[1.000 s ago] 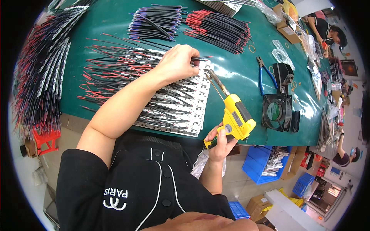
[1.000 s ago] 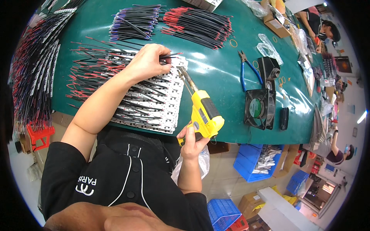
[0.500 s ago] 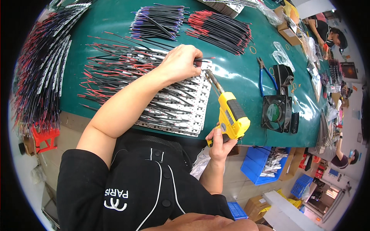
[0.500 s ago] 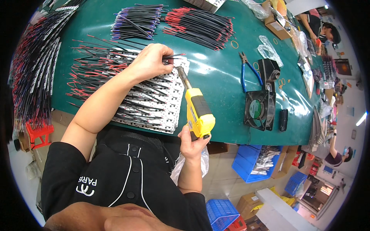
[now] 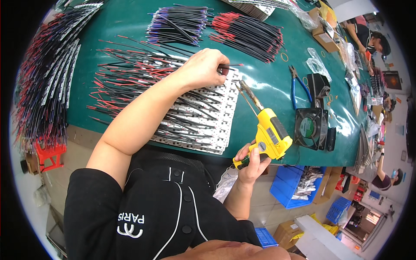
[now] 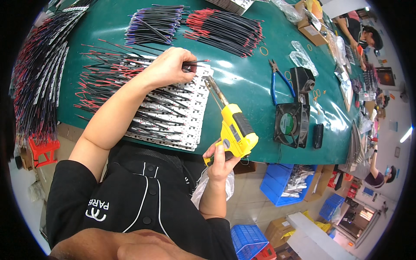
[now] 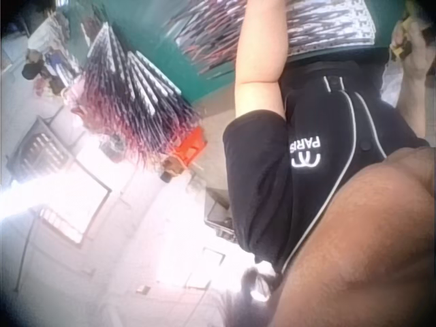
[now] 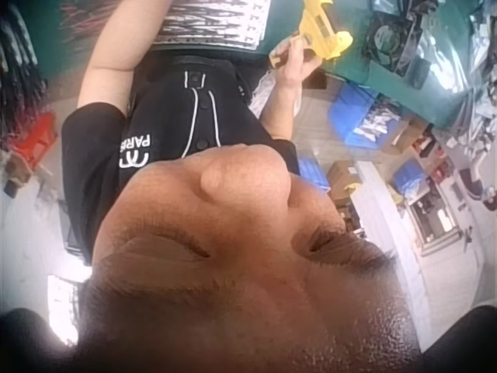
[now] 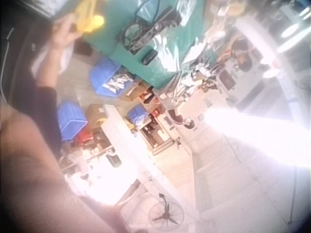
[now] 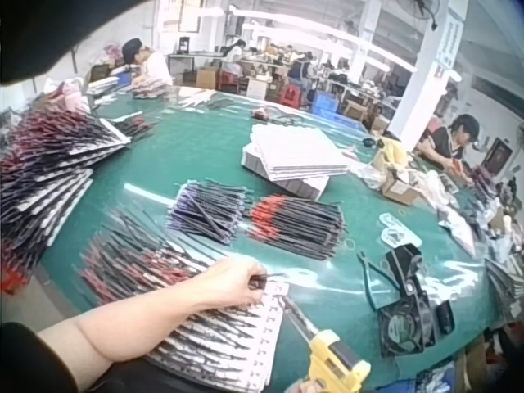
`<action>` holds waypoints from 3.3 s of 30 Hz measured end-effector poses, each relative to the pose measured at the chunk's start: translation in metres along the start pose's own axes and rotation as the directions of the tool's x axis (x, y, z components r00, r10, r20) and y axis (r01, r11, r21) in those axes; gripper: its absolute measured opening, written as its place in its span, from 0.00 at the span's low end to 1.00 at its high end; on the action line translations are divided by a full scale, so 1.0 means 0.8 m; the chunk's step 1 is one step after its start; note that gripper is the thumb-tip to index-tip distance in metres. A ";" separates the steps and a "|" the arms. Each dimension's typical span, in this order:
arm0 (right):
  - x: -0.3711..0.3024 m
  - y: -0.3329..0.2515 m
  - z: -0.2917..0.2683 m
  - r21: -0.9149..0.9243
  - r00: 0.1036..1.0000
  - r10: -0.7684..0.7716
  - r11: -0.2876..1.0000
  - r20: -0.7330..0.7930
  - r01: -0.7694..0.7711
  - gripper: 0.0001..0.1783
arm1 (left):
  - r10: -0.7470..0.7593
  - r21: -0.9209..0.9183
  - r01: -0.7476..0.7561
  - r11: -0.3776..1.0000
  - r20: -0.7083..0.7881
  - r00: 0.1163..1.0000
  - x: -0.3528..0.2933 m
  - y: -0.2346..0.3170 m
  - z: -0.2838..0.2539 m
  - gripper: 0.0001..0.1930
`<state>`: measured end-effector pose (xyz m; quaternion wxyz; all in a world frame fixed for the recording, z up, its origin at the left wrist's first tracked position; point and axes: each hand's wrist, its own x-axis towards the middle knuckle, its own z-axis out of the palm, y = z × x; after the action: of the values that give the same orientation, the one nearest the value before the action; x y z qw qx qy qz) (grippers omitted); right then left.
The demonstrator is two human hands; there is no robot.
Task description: The person assembles electronic wire bundles and LED boards by hand, using a heat gun to apply heat shrink tubing.
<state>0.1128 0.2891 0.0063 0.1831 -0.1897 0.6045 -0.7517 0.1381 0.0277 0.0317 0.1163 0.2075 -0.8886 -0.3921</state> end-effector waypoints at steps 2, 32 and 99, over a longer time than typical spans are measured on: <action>0.000 0.001 0.000 -0.005 1.000 -0.001 1.000 0.016 0.001 0.13 | 0.002 -0.007 -0.002 1.000 0.026 1.000 0.000 -0.001 -0.003 0.08; -0.003 0.004 -0.008 -0.008 0.995 -0.092 0.996 0.033 0.093 0.21 | 0.130 0.182 -0.125 0.975 -0.015 0.991 -0.002 0.001 0.007 0.08; -0.053 -0.040 0.000 0.062 0.988 -0.117 0.990 -0.099 0.123 0.21 | 0.223 -0.009 -0.233 0.972 -0.259 0.940 0.002 -0.035 -0.002 0.10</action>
<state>0.1480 0.3171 0.0348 0.1147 -0.1834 0.5741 -0.7897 0.1450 0.0086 0.0119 0.2788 0.1499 -0.8762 -0.3635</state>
